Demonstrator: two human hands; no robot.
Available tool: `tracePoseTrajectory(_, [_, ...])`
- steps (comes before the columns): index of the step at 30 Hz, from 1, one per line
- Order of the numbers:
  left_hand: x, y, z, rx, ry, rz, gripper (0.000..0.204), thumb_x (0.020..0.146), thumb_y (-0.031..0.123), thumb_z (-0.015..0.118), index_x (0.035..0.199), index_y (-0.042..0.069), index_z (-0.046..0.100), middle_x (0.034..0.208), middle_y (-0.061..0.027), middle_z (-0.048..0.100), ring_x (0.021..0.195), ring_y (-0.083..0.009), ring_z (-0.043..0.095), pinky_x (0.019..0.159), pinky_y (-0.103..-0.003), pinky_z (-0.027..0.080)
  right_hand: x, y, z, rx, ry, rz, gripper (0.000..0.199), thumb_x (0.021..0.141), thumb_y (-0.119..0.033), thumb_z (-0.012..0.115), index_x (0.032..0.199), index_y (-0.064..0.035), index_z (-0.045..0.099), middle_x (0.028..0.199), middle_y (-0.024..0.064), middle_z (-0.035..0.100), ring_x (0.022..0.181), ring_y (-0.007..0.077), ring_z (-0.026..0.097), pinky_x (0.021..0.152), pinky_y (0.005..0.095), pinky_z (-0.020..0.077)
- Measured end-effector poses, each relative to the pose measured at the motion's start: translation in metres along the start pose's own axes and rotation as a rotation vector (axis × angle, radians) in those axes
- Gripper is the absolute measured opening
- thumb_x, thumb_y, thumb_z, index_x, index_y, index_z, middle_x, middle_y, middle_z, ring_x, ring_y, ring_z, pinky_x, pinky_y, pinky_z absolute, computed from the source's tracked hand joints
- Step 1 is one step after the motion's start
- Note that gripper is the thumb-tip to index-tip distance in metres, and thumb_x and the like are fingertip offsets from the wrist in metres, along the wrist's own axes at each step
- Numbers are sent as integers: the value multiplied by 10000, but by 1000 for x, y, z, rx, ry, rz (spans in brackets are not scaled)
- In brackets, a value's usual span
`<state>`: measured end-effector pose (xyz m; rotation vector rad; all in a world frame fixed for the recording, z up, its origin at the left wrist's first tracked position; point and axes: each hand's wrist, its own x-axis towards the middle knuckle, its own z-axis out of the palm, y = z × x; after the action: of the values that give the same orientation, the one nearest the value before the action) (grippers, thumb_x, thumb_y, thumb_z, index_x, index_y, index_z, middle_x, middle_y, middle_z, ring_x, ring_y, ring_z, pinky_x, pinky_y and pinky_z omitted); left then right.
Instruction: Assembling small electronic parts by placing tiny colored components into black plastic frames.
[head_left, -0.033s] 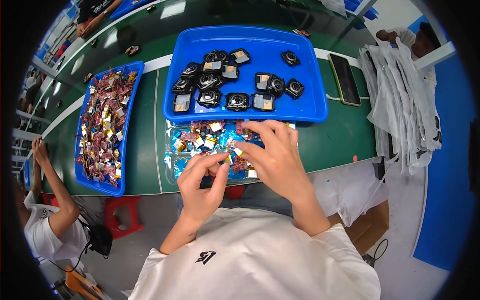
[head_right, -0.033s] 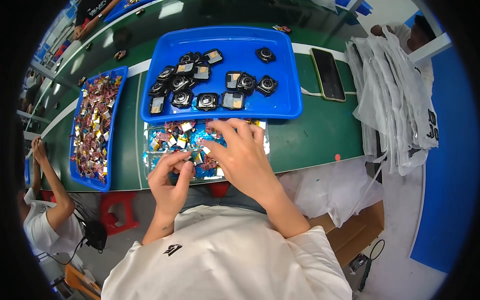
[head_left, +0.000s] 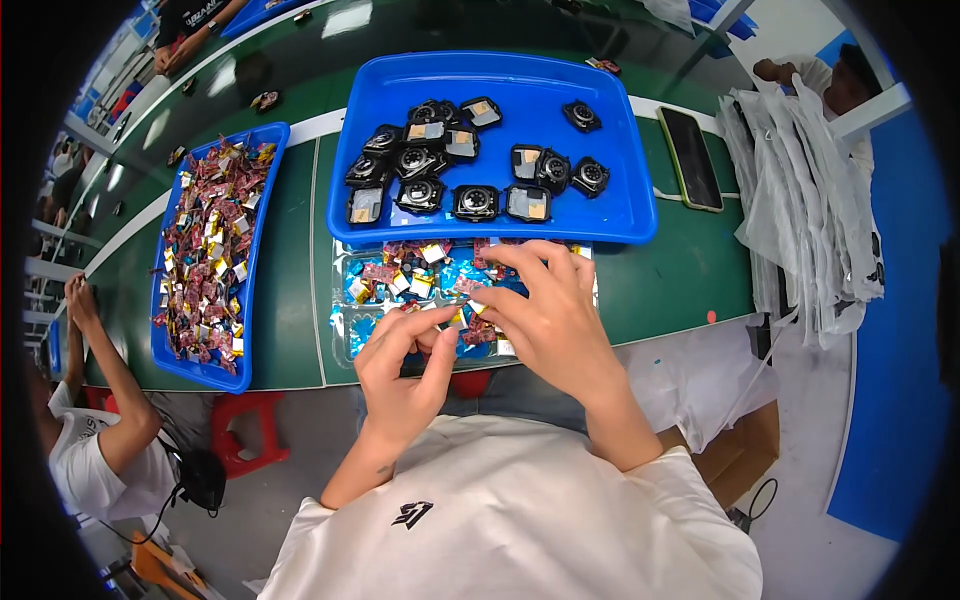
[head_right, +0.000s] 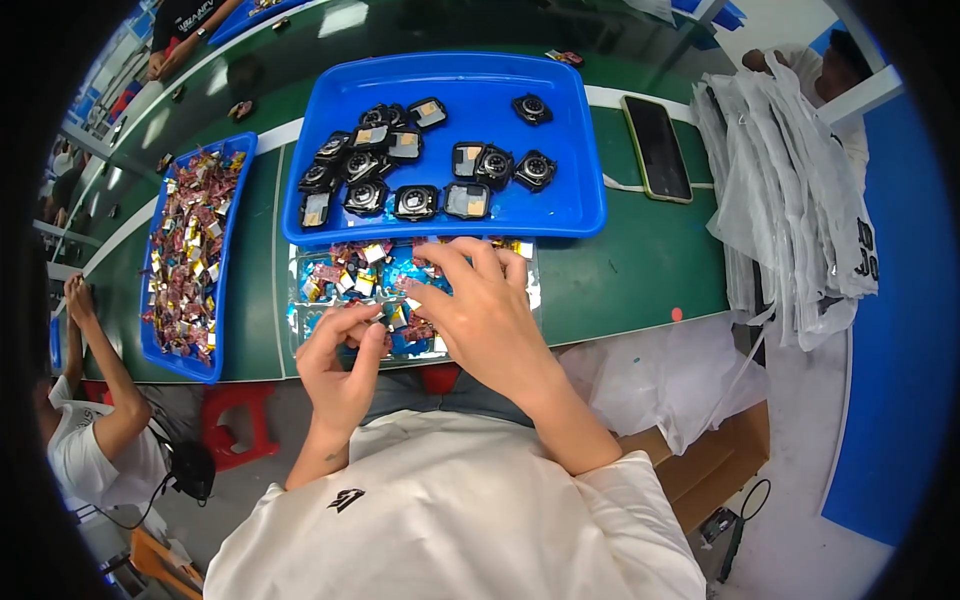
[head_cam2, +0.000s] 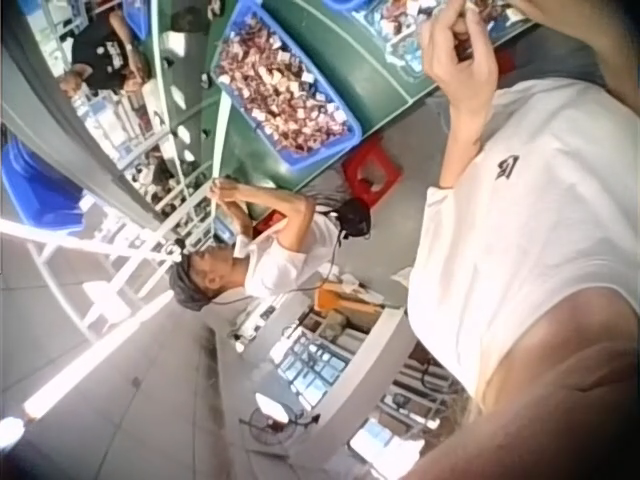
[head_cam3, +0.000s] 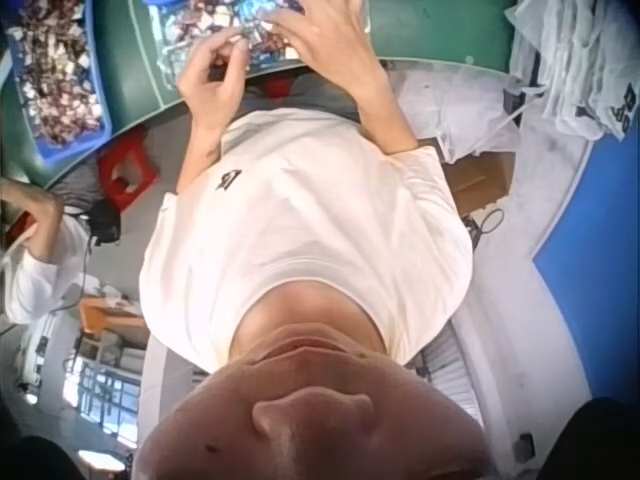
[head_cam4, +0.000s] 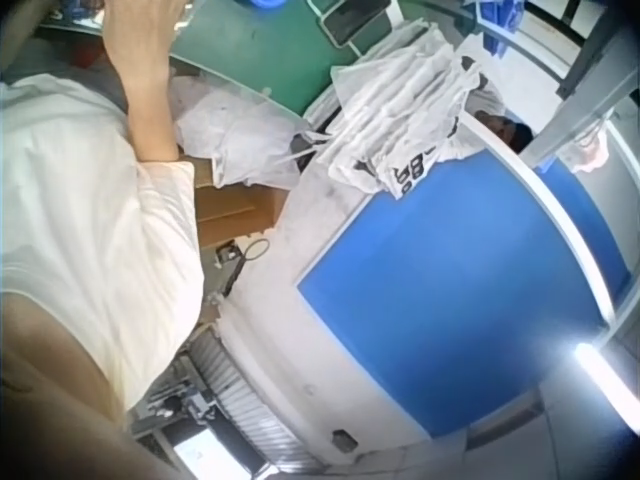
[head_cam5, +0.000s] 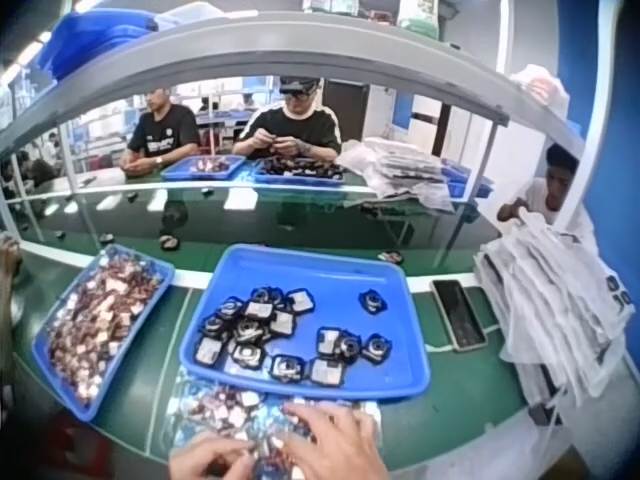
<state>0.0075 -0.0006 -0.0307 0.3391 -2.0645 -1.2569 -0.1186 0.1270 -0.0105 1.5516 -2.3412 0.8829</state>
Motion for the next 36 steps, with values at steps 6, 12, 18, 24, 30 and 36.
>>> tracePoseTrajectory(6, [-5,1,-1,24,15,-34,184,764,-38,664,945,-4,662,690,-51,601,607,-120,495,540,-239,393,-5,1,0,58,62,36,93,728,-96,673,814,-81,639,1073,26,584,997,220,503,827,384,332])
tracePoseTrajectory(12, [-4,2,-2,50,-32,-8,172,787,-18,659,958,-8,655,731,-39,622,651,-95,493,592,-230,377,-13,-4,-6,111,-64,62,154,652,-188,770,741,-123,662,1079,-14,581,998,205,483,844,380,271])
tracePoseTrajectory(18, [2,9,-2,143,-27,64,254,695,-7,714,940,19,655,824,-72,637,772,-220,549,701,-315,432,-11,-1,-2,322,-31,64,105,703,-117,735,774,-67,676,871,37,634,840,195,547,748,325,372])
tracePoseTrajectory(24, [16,15,-5,238,-64,213,353,657,-14,728,996,30,639,975,-92,650,883,-231,549,750,-315,442,-5,-3,-3,560,150,41,158,705,16,701,857,-24,694,784,61,649,690,204,563,603,291,437])
tracePoseTrajectory(30, [16,12,2,74,-125,154,477,657,8,732,1117,47,611,884,-42,682,867,-218,551,795,-333,427,-7,-8,-4,739,126,145,187,701,12,710,884,-28,707,785,65,664,683,176,565,603,288,435])
tracePoseTrajectory(36, [20,16,0,73,-199,169,518,643,1,718,1145,45,601,794,-15,675,801,-190,558,741,-317,416,-4,-7,-9,798,91,103,226,690,22,711,905,-48,711,782,51,667,678,163,572,643,288,425])
